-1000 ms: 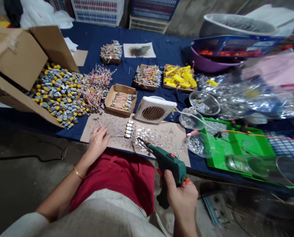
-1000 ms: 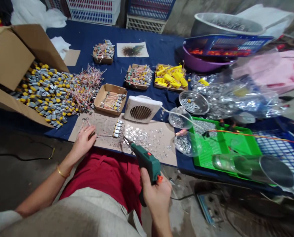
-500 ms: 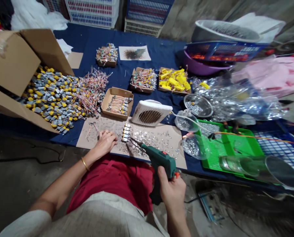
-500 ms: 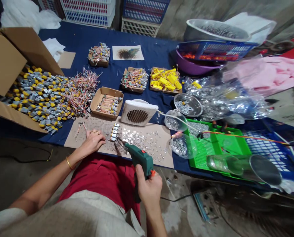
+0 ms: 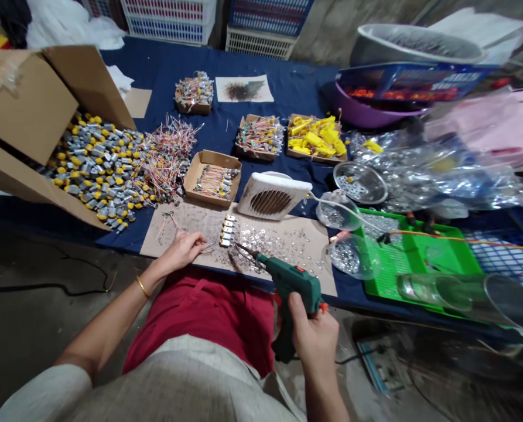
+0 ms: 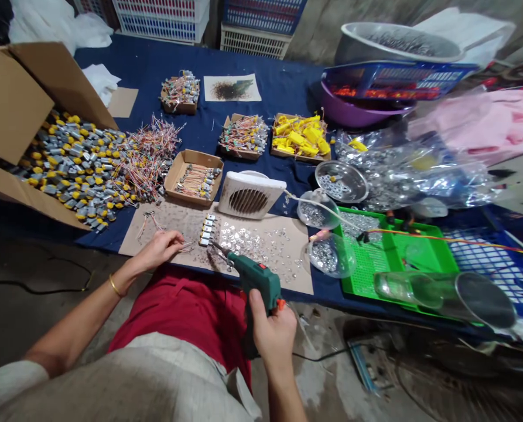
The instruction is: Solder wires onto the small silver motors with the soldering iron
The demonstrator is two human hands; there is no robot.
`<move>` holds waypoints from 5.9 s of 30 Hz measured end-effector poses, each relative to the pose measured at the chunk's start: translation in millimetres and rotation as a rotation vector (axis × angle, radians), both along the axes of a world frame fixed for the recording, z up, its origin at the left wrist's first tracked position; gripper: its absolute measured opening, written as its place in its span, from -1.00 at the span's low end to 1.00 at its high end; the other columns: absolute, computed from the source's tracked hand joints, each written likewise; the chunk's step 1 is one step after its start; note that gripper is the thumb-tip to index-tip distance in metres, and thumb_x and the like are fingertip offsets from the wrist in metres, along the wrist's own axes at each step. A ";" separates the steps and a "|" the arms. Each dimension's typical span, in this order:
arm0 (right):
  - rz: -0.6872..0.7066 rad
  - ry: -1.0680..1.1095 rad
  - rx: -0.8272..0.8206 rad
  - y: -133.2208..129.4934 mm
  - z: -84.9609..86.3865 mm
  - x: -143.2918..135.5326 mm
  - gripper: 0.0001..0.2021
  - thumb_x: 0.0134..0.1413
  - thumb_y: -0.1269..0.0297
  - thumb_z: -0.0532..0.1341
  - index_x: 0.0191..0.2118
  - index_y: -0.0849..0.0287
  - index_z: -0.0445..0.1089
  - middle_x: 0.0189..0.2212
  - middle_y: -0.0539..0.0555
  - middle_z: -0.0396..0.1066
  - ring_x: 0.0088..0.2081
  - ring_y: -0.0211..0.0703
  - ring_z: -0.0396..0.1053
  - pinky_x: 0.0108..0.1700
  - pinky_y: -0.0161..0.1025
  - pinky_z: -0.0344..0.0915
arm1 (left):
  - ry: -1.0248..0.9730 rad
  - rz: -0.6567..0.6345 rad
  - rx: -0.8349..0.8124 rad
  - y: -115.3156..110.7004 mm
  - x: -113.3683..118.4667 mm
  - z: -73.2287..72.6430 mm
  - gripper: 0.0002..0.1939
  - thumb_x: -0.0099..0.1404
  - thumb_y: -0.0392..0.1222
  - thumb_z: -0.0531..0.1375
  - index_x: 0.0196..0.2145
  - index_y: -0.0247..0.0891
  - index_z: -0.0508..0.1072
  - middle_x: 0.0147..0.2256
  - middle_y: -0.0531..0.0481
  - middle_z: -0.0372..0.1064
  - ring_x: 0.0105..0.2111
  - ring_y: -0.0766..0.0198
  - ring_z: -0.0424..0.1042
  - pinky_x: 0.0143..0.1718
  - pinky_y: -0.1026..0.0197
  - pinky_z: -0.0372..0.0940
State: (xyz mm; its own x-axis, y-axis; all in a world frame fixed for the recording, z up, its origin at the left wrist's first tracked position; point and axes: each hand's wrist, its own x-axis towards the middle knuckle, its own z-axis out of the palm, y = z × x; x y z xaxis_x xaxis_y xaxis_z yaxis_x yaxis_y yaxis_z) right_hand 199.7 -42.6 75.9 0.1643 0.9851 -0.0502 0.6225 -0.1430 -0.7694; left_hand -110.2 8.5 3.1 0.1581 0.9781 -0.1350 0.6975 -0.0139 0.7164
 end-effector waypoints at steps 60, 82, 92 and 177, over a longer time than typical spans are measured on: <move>-0.005 0.138 -0.110 4.8 0.6 -11.4 -0.44 -0.01 -0.27 0.17 -0.65 0.17 0.29 -0.75 0.04 0.28 -0.66 -0.20 0.23 -0.61 -0.30 0.18 | -0.327 -0.296 -0.432 55.7 -0.5 15.2 -0.79 0.04 -0.16 0.13 -0.59 -0.36 0.43 -0.64 0.05 0.28 -0.61 0.40 0.18 -0.54 0.33 0.07; 0.277 -0.014 -0.022 37.9 1.9 -14.9 -0.45 0.13 -0.18 0.12 -0.69 0.13 0.24 -0.78 0.00 0.26 -0.69 -0.23 0.22 -0.61 -0.30 0.12 | -0.151 -0.003 -0.108 43.2 17.8 2.0 -0.76 0.18 -0.15 0.12 -0.39 -0.32 0.54 -0.53 0.06 0.39 -0.50 0.32 0.30 -0.46 0.32 0.09; 0.409 -0.110 -0.001 49.6 7.2 -15.8 -0.44 0.19 -0.14 0.06 -0.71 0.11 0.19 -0.81 -0.02 0.20 -0.71 -0.25 0.20 -0.59 -0.28 0.10 | -0.101 0.034 -0.136 44.7 20.2 -0.8 -0.79 0.12 -0.20 0.12 -0.42 -0.30 0.54 -0.51 0.04 0.43 -0.50 0.31 0.32 -0.45 0.31 0.13; 0.207 -0.046 0.168 2.5 -17.0 -26.9 -0.53 0.15 -0.05 0.13 -0.66 0.13 0.20 -0.75 -0.03 0.20 -0.63 -0.25 0.18 -0.57 -0.33 0.13 | -0.114 -0.059 0.072 30.4 11.7 -8.3 -0.85 0.17 -0.25 0.17 -0.45 -0.29 0.54 -0.38 0.00 0.40 -0.32 0.27 0.38 -0.20 0.28 0.27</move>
